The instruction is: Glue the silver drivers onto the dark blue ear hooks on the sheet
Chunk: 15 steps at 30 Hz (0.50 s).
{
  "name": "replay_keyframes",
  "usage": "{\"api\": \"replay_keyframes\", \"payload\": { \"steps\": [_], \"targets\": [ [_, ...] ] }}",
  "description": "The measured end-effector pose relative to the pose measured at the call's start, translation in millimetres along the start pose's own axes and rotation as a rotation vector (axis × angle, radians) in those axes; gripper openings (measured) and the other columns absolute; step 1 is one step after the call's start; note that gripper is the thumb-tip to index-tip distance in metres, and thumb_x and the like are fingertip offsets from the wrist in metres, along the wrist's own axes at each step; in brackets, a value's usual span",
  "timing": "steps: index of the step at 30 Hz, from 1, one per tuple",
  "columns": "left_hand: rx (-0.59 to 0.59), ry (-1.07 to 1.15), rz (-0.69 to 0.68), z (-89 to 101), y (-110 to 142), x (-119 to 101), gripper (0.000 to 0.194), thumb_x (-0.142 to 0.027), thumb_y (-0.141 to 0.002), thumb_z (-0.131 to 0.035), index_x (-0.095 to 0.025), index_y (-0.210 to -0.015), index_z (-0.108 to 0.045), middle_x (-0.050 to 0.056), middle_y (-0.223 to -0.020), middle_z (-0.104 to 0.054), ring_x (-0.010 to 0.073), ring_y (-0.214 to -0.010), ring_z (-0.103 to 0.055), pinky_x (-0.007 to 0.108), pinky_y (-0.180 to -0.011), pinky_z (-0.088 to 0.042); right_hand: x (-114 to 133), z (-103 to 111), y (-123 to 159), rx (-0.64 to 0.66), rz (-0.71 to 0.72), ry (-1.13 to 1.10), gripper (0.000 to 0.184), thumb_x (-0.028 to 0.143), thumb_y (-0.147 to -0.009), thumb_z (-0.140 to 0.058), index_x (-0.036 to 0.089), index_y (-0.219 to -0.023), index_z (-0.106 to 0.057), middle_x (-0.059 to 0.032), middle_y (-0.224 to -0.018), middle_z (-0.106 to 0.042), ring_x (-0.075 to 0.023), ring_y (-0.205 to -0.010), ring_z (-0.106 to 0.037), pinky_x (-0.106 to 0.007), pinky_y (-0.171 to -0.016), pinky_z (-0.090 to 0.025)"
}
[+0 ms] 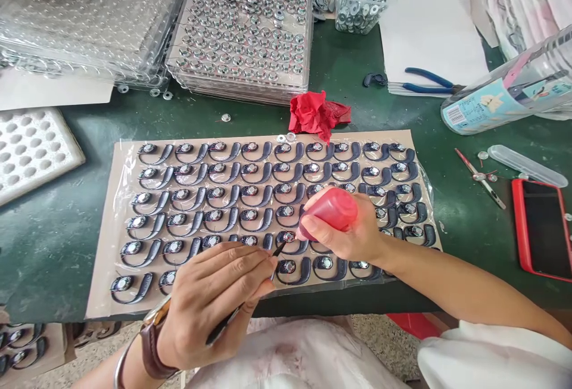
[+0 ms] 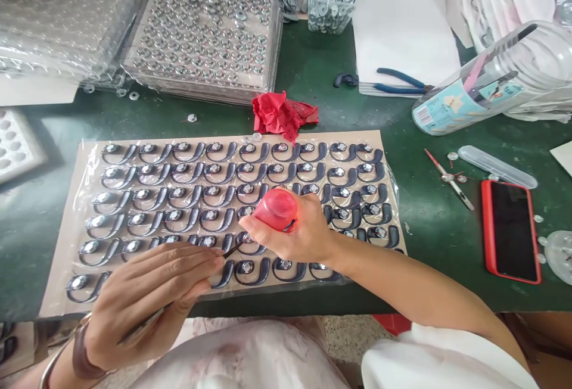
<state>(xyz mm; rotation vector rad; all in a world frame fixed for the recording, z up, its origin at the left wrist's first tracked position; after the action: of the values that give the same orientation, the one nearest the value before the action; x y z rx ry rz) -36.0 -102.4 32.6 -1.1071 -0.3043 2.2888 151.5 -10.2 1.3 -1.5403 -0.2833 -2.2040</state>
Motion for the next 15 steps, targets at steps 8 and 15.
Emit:
{"api": "replay_keyframes", "payload": {
  "steps": [8,15],
  "targets": [
    [-0.059,0.102,0.131,1.8,0.7,13.6,0.022,0.001,-0.085,-0.057,-0.010,-0.101,-0.068,0.006,-0.091,-0.075,0.0139,-0.084,-0.071,0.027,-0.076,-0.058,-0.8,-5.5,4.9,0.015,0.167,-0.015,0.010,0.030,-0.080,-0.077,0.024,-0.084,-0.069,0.0007,-0.077,-0.074,-0.0149,-0.067,-0.070,-0.026,-0.058,-0.055],
    [-0.036,0.070,0.065,-1.1,4.8,9.7,0.021,0.001,-0.083,-0.061,-0.009,-0.100,-0.068,0.007,-0.091,-0.076,0.0157,-0.086,-0.072,0.028,-0.078,-0.058,14.6,21.8,0.0,0.269,-0.191,-0.292,0.015,0.026,-0.081,-0.077,0.020,-0.093,-0.070,-0.0008,-0.075,-0.074,-0.0151,-0.063,-0.070,-0.024,-0.054,-0.055]
  ]
}}
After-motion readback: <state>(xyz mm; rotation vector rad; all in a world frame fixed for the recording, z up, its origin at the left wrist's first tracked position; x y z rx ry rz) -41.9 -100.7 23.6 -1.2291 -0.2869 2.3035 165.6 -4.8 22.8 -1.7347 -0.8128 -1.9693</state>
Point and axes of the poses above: each hand's wrist, its own y-axis away from the middle knuckle, its own z-axis out of the back of the hand, x = y × z, the point moved 4 cm from there along -y, towards the middle knuckle
